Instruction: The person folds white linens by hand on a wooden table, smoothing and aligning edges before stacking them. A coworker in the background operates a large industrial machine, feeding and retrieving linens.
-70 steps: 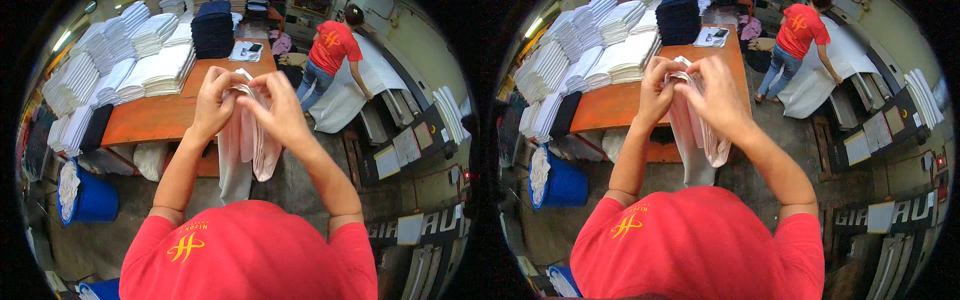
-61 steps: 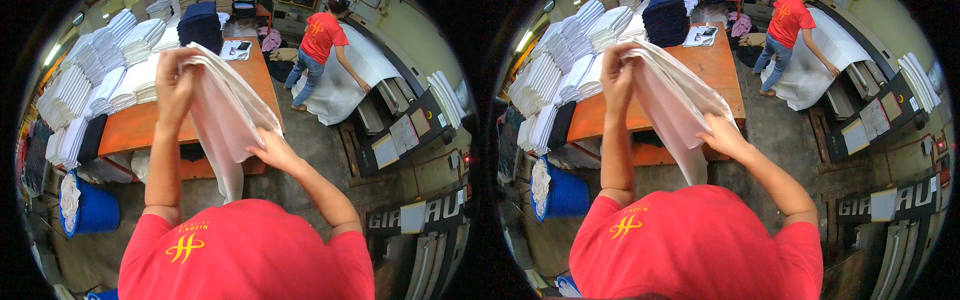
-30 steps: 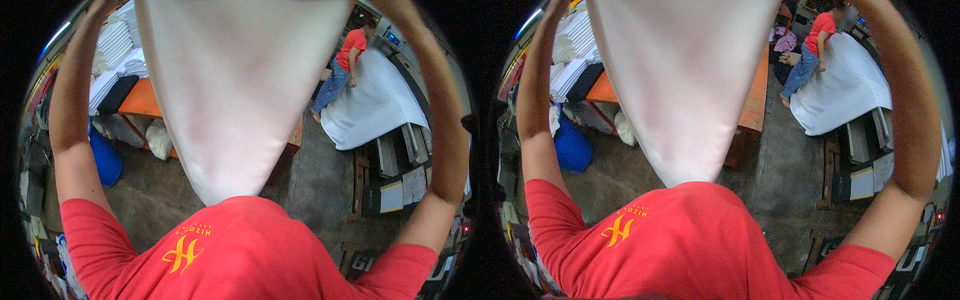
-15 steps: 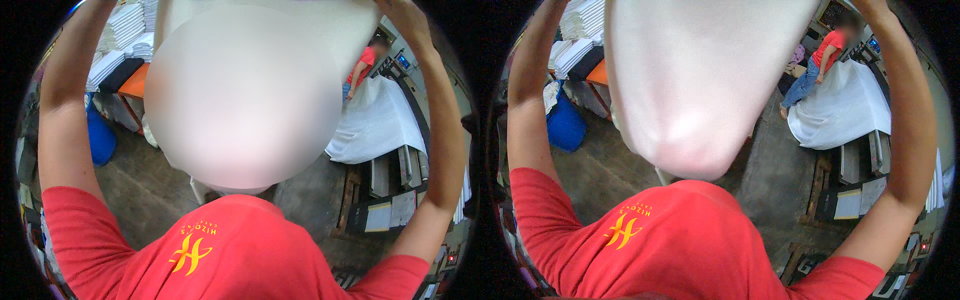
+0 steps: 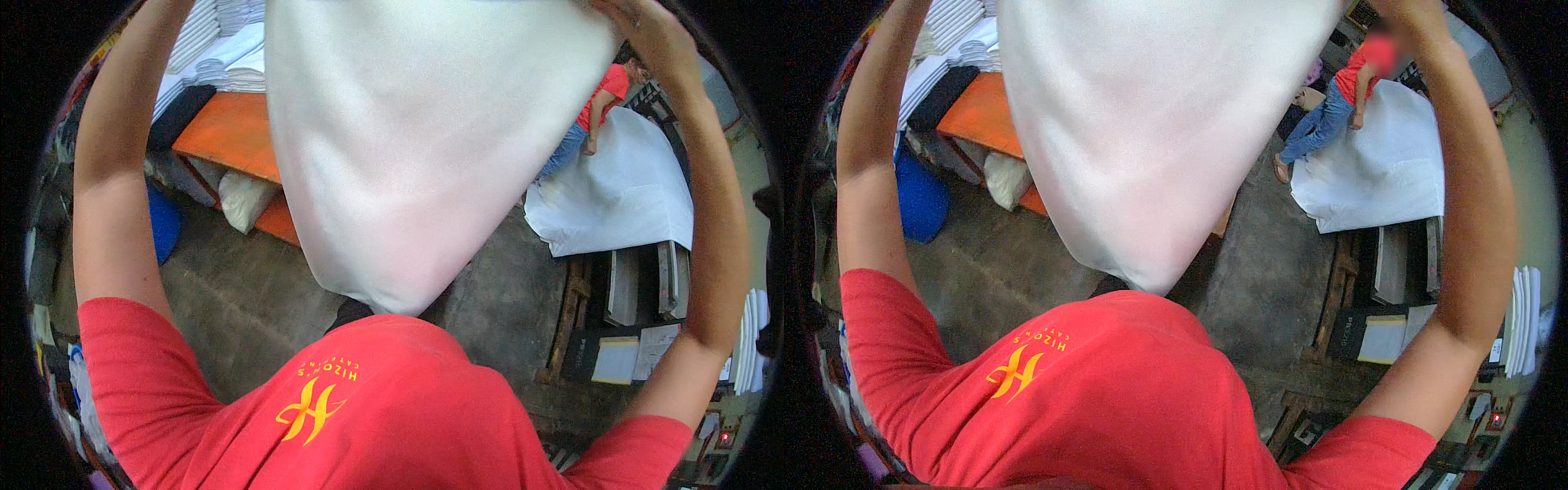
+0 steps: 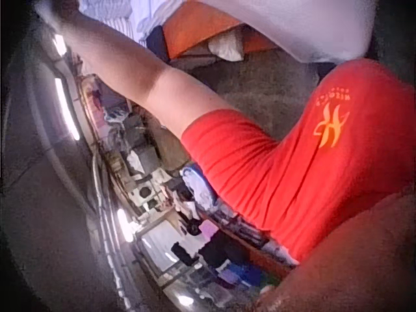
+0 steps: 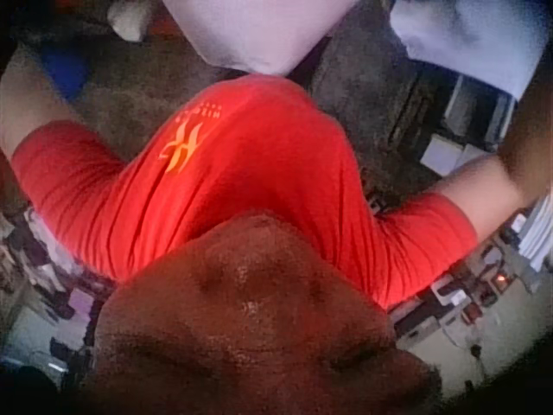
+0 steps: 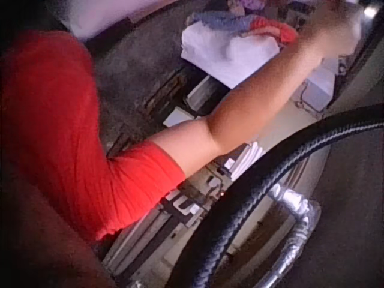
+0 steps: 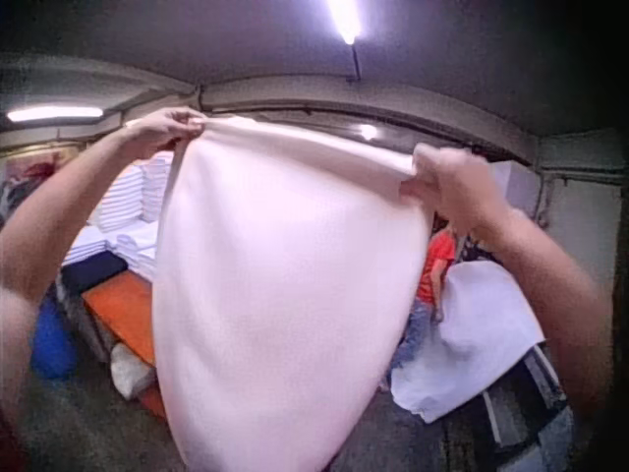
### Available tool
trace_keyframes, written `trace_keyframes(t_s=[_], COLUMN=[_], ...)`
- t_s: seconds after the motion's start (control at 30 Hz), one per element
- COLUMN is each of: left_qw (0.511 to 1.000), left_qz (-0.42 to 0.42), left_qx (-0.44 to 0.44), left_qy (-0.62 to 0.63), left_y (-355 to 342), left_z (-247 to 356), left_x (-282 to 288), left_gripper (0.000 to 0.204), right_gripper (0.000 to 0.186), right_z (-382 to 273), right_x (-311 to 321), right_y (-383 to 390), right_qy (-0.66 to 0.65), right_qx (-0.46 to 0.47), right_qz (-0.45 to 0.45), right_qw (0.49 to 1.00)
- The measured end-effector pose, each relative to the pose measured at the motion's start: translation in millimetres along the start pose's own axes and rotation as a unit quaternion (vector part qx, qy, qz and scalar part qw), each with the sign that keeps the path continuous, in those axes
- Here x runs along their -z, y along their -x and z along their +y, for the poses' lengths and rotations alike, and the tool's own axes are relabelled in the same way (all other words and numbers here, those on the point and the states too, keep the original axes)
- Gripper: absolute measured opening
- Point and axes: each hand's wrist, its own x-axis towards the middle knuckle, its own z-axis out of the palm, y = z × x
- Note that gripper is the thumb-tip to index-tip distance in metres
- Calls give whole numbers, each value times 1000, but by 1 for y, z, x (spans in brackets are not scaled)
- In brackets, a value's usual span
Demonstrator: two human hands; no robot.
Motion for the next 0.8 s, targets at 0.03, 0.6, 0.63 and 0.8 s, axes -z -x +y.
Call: trace_keyframes(t_s=[0.03,0.6,0.63,0.8], left_qw=[998,978,976,974], left_qz=[-55,-113,-95,-99], left_qx=[8,69,91,137], left_qy=[-13,159,176,154], left_y=[-12,-310,-316,-328], left_z=[-20,-297,-331,-444], left_x=[-9,-175,-178,-254], left_gripper=[22,17,16,15], right_gripper=[34,24,25,27], right_z=[3,107,96,101], right_x=[-22,-339,-362,-447], right_y=[3,-42,-47,-10], right_qy=[-15,104,104,80], right_qx=[6,-49,-54,-60], right_qz=[-20,-146,-151,-244], right_qw=[1000,983,982,965])
